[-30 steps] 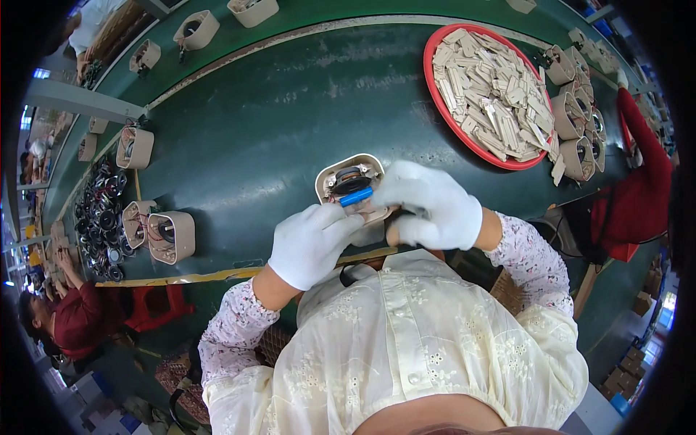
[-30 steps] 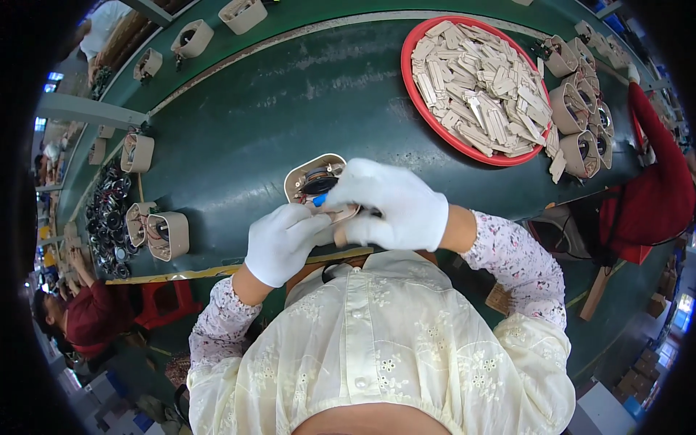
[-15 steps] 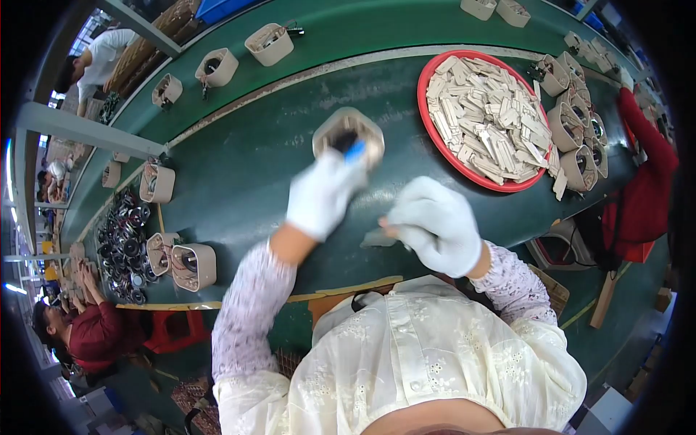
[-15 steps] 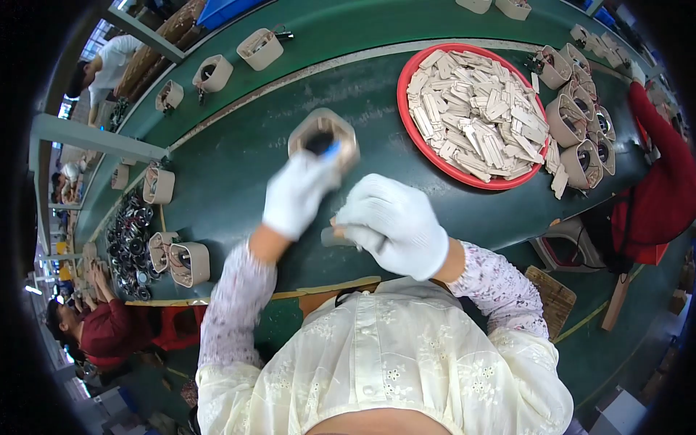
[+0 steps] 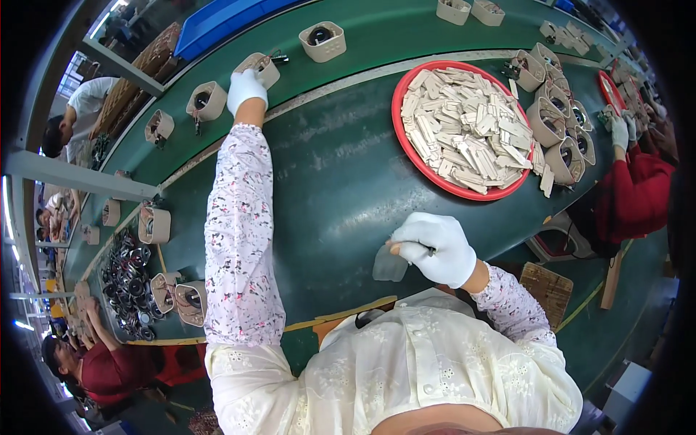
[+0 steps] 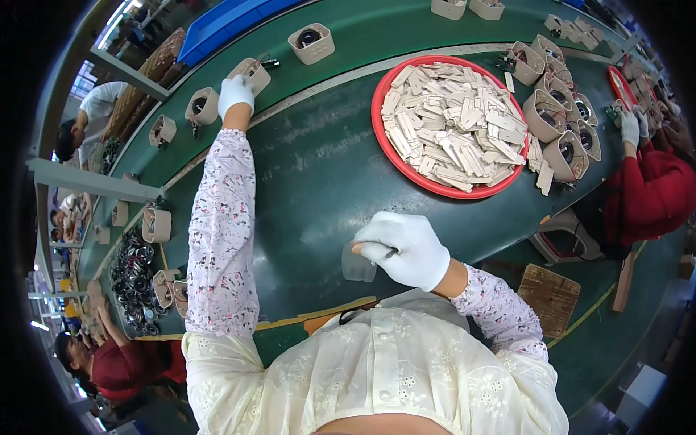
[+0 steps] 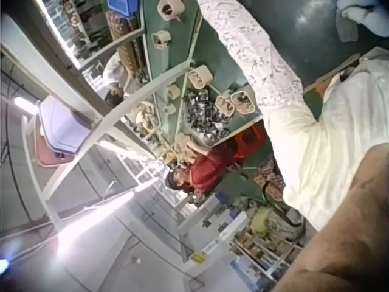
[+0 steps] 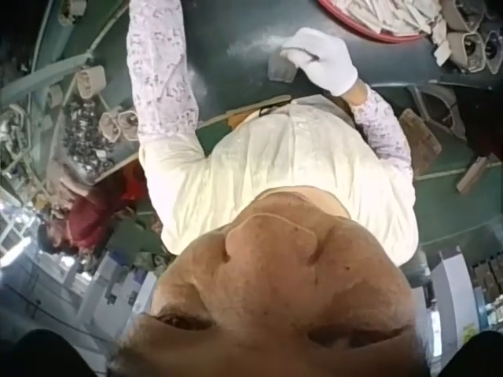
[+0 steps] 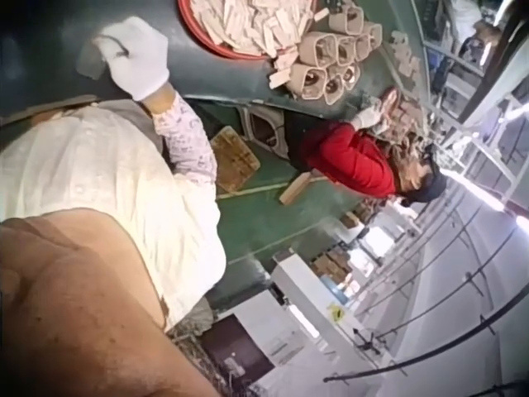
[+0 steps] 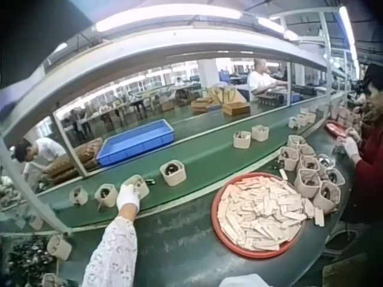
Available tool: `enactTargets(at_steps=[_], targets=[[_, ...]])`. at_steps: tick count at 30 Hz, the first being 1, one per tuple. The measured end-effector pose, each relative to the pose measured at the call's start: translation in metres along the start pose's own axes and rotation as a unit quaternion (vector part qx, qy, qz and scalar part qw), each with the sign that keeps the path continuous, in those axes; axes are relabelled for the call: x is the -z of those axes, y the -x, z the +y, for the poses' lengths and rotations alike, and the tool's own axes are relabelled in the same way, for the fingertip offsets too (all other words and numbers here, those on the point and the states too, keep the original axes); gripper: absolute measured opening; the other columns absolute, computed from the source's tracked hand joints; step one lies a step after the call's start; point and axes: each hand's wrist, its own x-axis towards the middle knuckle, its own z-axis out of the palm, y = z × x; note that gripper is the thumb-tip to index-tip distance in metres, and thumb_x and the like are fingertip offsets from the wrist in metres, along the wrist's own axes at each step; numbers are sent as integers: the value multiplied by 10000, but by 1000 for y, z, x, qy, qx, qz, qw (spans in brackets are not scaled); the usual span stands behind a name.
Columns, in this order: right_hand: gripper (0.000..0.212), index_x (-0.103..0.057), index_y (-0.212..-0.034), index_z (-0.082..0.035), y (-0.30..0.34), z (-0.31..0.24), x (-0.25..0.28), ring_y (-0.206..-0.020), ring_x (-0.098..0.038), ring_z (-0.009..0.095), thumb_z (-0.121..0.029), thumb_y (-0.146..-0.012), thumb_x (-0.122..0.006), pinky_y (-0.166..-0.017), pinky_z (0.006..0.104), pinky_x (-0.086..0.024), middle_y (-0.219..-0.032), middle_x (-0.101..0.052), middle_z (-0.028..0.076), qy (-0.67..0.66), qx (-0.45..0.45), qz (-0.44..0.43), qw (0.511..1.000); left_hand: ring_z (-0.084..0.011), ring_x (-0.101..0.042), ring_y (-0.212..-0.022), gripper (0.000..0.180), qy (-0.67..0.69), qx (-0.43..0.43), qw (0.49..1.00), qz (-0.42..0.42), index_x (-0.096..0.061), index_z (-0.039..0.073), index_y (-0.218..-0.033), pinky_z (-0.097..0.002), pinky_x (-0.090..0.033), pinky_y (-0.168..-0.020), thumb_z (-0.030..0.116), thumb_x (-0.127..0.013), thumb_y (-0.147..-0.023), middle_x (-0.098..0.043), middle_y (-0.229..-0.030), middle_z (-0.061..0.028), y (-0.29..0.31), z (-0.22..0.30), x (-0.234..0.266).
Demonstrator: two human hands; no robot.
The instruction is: The person assembles circuit boards and electronic components into electronic housings by hand, using a flat head spudger to secure mounting clips.
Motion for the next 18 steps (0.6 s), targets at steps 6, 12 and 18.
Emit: enactTargets(at_steps=[6, 12, 18], targets=[[78, -742, -922, -46, 4, -8, 15, -704, -696, 275, -54, -845, -753, -646, 333, -542, -838, -714, 124, 6, -29, 39, 999, -373, -644, -1011, 183, 95, -133, 986, -22, -772, 108, -1009, -443, -519, -897, 216, -665, -907, -659, -1091, -168, 34, -49, 42], [184, -714, -1090, 17, -3, 6, 47, -631, -612, 79, -75, -949, -640, -549, 228, -455, -754, -641, 11, -96, -215, 148, 961, -339, -612, -933, 151, 206, -464, 845, -168, -721, 108, -909, -417, -512, -809, 32, -689, -783, -612, -928, -116, 162, -30, 119], [162, -652, -1104, 15, -47, 12, -1, -633, -599, 76, -52, -966, -599, -559, 211, -454, -852, -707, 71, -139, -182, -32, 973, -318, -650, -1055, 386, 284, -394, 864, -135, -690, 134, -1134, -379, -554, -860, -33, -625, -792, -649, -1150, -102, 262, -19, 146]])
